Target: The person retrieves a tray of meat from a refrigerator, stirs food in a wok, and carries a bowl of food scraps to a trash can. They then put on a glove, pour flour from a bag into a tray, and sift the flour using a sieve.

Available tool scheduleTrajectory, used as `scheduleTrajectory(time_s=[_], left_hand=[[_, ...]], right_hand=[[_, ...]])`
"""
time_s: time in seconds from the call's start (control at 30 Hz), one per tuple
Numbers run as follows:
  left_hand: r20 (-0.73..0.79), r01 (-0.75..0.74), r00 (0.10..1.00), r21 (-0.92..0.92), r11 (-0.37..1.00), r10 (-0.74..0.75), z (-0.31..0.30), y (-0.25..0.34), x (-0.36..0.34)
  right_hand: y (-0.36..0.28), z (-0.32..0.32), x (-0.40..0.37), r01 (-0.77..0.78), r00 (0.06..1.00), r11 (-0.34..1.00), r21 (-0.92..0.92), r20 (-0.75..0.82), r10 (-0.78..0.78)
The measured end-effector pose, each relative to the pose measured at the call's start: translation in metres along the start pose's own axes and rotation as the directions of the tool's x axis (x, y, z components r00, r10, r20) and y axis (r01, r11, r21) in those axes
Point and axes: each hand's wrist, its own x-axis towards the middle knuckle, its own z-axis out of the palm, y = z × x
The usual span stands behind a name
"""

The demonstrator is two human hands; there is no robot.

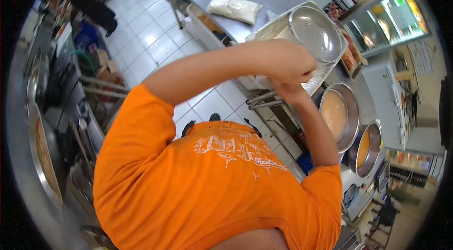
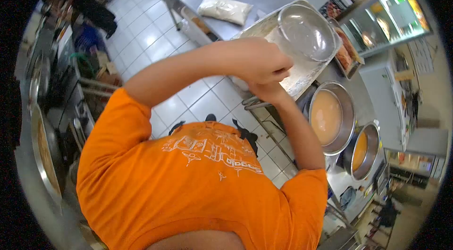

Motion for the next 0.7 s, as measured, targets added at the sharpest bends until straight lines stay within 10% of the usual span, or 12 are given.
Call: scheduleTrajectory(time_s=[0.07,0.13,0.23,0.33,0.57,0.7], left_hand=[[-0.408,-0.122,0.907,-0.027,0.992,0.101,-0.024,0.009,-0.014],[-0.591,-0.107,0.799,0.042,0.993,0.111,-0.027,0.011,-0.027],[-0.585,0.080,0.811,0.120,0.989,0.005,0.007,-0.003,-0.025],[-0.623,0.164,0.782,0.199,0.966,-0.004,0.034,-0.017,0.003],[-0.439,-0.123,0.858,0.327,0.937,0.266,0.057,-0.022,0.055],[-0.465,-0.160,0.841,0.274,0.948,0.276,0.085,-0.038,0.087]], right_hand=[[-0.038,-0.014,0.035,-0.216,0.838,0.634,0.743,-0.191,0.510],[-0.022,-0.027,0.049,0.236,0.972,-0.361,0.902,-0.218,0.091],[-0.036,-0.033,0.055,0.508,0.797,-0.184,0.841,-0.378,0.471],[-0.043,-0.040,0.058,0.527,0.793,-0.115,0.842,-0.438,0.423],[0.001,-0.066,0.049,0.456,0.616,0.273,0.847,-0.521,0.591],[0.050,-0.092,0.036,0.556,0.462,0.089,0.827,-0.396,0.794]])
